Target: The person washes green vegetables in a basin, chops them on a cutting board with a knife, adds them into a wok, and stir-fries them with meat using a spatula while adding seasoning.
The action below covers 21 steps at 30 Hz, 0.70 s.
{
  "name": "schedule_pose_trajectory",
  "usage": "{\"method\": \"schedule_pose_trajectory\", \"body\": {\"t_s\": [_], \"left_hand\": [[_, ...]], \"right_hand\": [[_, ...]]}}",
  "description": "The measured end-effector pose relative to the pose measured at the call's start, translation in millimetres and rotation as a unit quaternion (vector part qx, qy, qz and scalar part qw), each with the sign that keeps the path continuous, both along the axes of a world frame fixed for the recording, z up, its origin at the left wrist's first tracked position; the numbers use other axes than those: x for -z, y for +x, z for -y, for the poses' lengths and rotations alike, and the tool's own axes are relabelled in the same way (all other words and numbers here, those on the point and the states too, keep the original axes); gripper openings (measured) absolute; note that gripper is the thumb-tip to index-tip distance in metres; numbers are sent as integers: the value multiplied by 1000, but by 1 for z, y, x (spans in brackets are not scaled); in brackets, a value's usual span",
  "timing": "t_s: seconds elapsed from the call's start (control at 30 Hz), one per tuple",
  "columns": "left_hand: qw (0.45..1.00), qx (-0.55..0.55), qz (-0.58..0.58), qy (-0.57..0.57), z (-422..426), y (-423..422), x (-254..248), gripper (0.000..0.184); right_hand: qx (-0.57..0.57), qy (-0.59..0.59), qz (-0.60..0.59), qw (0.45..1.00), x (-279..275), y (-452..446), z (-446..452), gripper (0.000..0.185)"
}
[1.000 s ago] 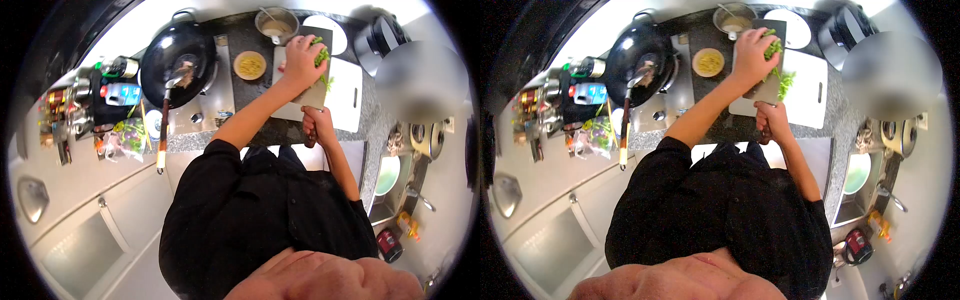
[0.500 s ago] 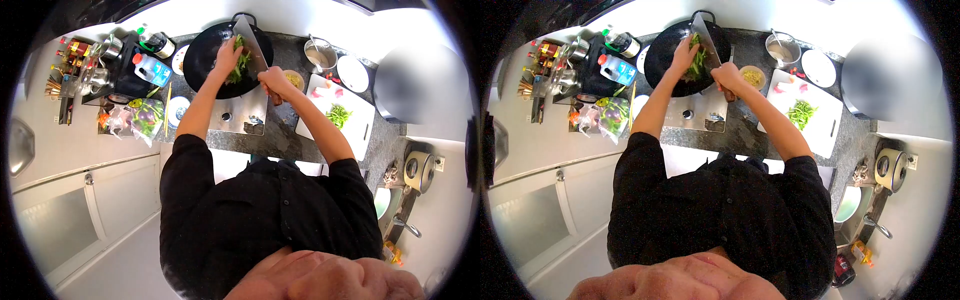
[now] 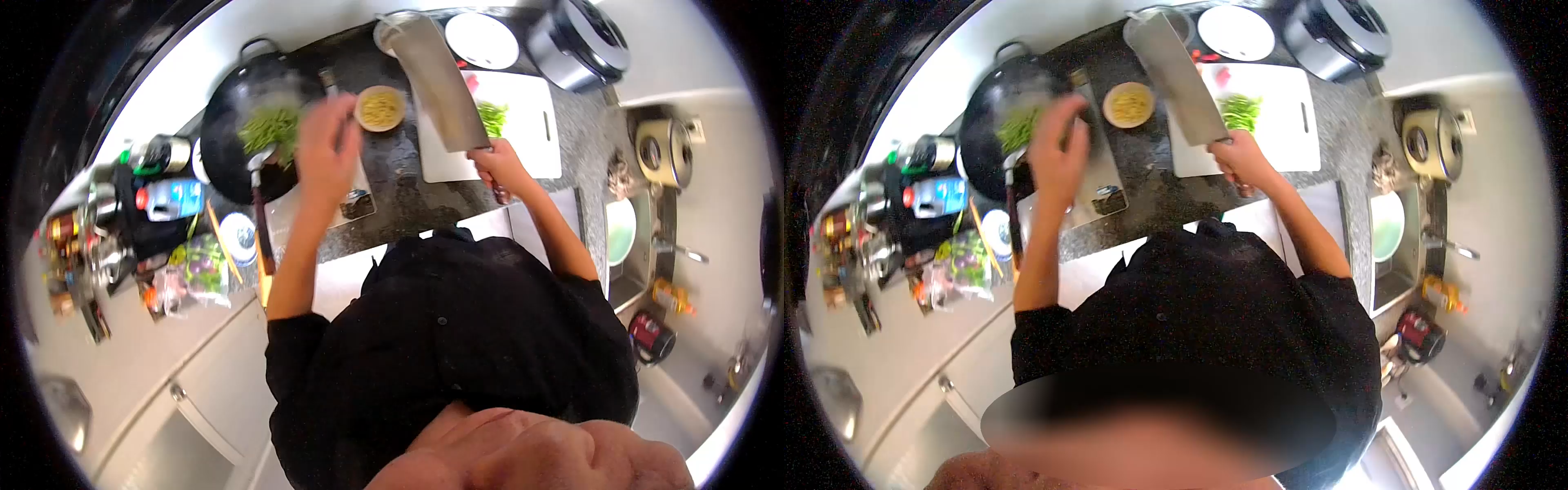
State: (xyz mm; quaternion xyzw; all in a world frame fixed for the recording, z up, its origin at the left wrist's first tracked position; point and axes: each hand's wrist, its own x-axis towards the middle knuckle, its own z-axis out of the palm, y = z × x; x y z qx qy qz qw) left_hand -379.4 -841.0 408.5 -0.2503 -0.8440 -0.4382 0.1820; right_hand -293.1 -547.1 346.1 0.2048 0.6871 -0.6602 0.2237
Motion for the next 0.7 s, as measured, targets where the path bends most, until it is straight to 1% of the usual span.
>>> {"method": "schedule_pose_trajectory", "body": {"t_s": [0.03, 0.07, 0.1, 0.13, 0.17, 0.2, 0.27, 0.3, 0.33, 0.37, 0.4, 0.43, 0.5, 0.57, 0.63, 0.67, 0.7], "left_hand": [[997, 34, 61, 12, -24, 18, 24, 28], [987, 96, 127, 13, -45, 33, 40, 31], [980, 131, 143, 40, -63, 42, 81, 34], [961, 136, 231, 61, -81, 52, 104, 36], [961, 147, 232, 42, -95, 56, 133, 39], [958, 150, 241, 30, -110, 58, 156, 42], [954, 156, 254, 17, -135, 56, 190, 45], [965, 150, 213, 4, -149, 51, 204, 49], [974, 146, 174, -10, -162, 47, 216, 53], [973, 148, 178, -12, -174, 41, 228, 53], [980, 127, 151, -29, -187, 33, 239, 56], [985, 107, 124, -46, -198, 27, 245, 58], [985, 102, 129, -52, -217, 16, 257, 60], [988, 89, 89, -92, -232, 6, 268, 63], [987, 101, 75, -98, -243, -7, 273, 64], [986, 113, 59, -104, -248, -12, 276, 65], [986, 114, 62, -105, -253, -17, 278, 65]], "right_hand": [[11, 73, 37, 997, 7, 14, -26, 18], [23, 136, 43, 990, 13, 26, -50, 19], [32, 197, 51, 979, 18, 39, -73, 21], [-14, 307, 15, 951, 25, 49, -98, 22], [-61, 411, -21, 909, 33, 54, -122, 24], [-56, 411, -15, 910, 42, 56, -142, 24], [-112, 540, -16, 834, 59, 56, -175, 24], [-111, 539, -13, 835, 67, 51, -186, 24], [-110, 558, -8, 822, 74, 49, -193, 24], [-110, 577, -4, 809, 81, 48, -198, 23], [-128, 579, 2, 805, 80, 43, -199, 24], [-129, 576, 5, 807, 86, 43, -200, 24], [-170, 558, 1, 812, 95, 44, -201, 24], [-189, 552, 8, 812, 96, 53, -200, 25], [-222, 512, 5, 830, 96, 63, -200, 25], [-209, 498, -82, 837, 115, 76, -210, 24], [-210, 497, -80, 838, 112, 82, -208, 24]]}}
